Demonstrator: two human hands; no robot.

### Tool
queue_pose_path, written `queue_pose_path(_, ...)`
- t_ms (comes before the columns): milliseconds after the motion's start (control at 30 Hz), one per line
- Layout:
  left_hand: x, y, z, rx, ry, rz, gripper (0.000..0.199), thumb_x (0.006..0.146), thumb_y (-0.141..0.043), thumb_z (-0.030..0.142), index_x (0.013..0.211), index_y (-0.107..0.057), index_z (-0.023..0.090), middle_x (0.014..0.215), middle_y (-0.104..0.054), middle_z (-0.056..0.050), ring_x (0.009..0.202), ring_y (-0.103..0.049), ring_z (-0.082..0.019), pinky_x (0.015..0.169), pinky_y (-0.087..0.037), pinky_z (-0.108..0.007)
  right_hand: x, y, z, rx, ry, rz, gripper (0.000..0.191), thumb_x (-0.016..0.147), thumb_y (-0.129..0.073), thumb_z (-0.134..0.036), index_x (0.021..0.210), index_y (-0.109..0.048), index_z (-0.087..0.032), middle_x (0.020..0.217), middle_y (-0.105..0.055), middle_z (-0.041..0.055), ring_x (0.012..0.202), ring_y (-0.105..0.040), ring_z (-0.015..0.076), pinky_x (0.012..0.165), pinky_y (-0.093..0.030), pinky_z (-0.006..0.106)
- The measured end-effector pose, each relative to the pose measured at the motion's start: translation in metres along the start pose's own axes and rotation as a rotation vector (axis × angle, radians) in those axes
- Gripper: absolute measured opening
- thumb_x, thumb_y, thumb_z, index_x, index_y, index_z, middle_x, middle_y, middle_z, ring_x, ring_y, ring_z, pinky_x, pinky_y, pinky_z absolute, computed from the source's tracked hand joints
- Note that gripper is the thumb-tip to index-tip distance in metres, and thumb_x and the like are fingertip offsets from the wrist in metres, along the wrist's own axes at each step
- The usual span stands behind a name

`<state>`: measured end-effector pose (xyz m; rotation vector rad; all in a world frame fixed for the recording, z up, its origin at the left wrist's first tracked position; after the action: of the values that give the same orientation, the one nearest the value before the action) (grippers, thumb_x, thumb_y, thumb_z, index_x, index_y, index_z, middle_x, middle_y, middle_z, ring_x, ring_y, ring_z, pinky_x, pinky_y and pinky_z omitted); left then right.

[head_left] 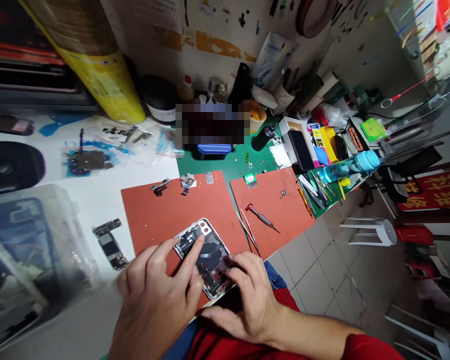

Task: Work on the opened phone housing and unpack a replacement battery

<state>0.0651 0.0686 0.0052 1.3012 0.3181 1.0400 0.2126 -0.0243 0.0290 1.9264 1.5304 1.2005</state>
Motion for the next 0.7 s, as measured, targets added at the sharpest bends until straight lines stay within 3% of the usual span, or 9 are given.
queue_pose_path(133,-0.001,-0.001,0.000,0.002,-0.018,0.019,0.044,0.093,-0.072,0.018,0.136,-0.078,0.020,0.135,-0.060,-0.027,0.121,-0.059,-0.050,0.095,-0.051,-0.066,-0.006,-0.012,0.000,-0.022,0.011,-0.026,0.071,0.097,-0.071,-0.060,0.148,-0.047,-0.017,0.134,-0.068,0.0236,0.126,-0.068,0.0383,0.100,-0.063,0.058)
queue_pose_path(333,-0.007,-0.009,-0.008,0.047,-0.014,-0.020,0.050,0.093,-0.074,0.022,0.143,-0.073,0.025,0.136,-0.062,-0.024,0.117,-0.063,-0.047,0.091,-0.052,-0.061,-0.007,-0.014,0.000,-0.020,0.003,-0.024,0.061,0.095,-0.070,-0.037,0.147,-0.048,-0.016,0.135,-0.067,0.0237,0.125,-0.068,0.0374,0.097,-0.064,0.056)
queue_pose_path(700,-0.015,-0.018,-0.019,0.095,-0.139,0.014,0.071,0.088,-0.078,0.029,0.156,-0.061,0.030,0.137,-0.061,-0.024,0.111,-0.063,-0.044,0.084,-0.050,-0.054,-0.006,-0.015,-0.001,-0.034,-0.005,-0.017,0.056,0.096,-0.070,-0.037,0.144,-0.050,-0.016,0.134,-0.067,0.0230,0.123,-0.069,0.0364,0.097,-0.065,0.055)
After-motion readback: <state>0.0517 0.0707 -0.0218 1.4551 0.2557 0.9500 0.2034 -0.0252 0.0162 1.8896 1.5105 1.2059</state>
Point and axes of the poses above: each hand's wrist, its own x-axis towards the middle knuckle, its own y-axis out of the back of the hand, z = x × y, the point moved 6 cm from there along x, towards the middle knuckle
